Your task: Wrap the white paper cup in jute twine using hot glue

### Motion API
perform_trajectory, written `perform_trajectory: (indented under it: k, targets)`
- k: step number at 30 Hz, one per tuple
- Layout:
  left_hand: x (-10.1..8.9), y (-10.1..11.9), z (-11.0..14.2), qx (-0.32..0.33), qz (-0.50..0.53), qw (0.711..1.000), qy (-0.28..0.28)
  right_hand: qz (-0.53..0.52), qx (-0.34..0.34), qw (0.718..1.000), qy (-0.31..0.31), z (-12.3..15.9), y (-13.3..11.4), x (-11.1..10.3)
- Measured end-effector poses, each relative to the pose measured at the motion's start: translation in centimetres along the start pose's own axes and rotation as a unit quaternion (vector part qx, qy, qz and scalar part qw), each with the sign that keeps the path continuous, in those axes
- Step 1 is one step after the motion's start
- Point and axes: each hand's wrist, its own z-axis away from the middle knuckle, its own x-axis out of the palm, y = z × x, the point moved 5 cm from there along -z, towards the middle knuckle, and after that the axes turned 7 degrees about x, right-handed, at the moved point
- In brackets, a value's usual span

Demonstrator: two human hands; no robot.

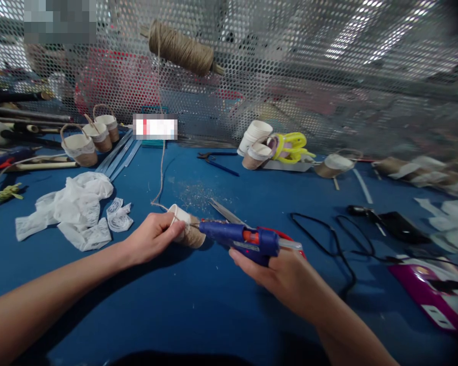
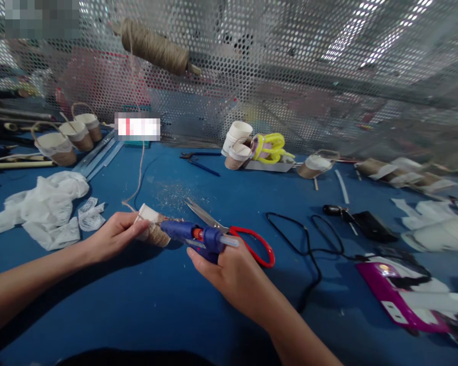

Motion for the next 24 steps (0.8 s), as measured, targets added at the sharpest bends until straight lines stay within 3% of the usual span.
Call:
perform_trajectory:
  k: [8, 10, 13, 15, 18, 22, 24]
  targets:
    - [0.4, -0.3, 0.1, 0.0, 0.018, 1.0, -0.015, 0.077, -0.048, 0.993, 0.077, -0.8, 0.5, 0.4]
    - [0.3, -0.3, 0.2, -0.001, 0.013, 1.0, -0.013, 0.149, -0.128, 0.976, 0.091, -0.6, 0.1, 0.5]
    - [0.2, -0.2, 0.1, 0.002, 0.01, 1.0, -0.009, 0.26, -0.261, 0.924, 0.101, 0.2, -0.4, 1.0]
    - [0.2, -0.2, 0.1, 0.005, 0.011, 1.0, -0.01, 0.276, -0.28, 0.915, 0.094, 0.5, -0.5, 0.9]
    - [0.2, -0.1, 0.0, 0.005, 0.006, 1.0, -0.009, 0.234, -0.241, 0.939, 0.075, 0.4, -0.8, 0.5]
    - [0.1, -0.1, 0.0, -0.001, -0.008, 1.0, 0.0, 0.116, -0.084, 0.989, 0.049, -0.2, -0.6, -0.1]
    - [0.1, -0.1, 0.0, -0.005, -0.007, 1.0, 0.001, 0.06, -0.029, 0.997, 0.035, -0.3, -0.4, -0.1]
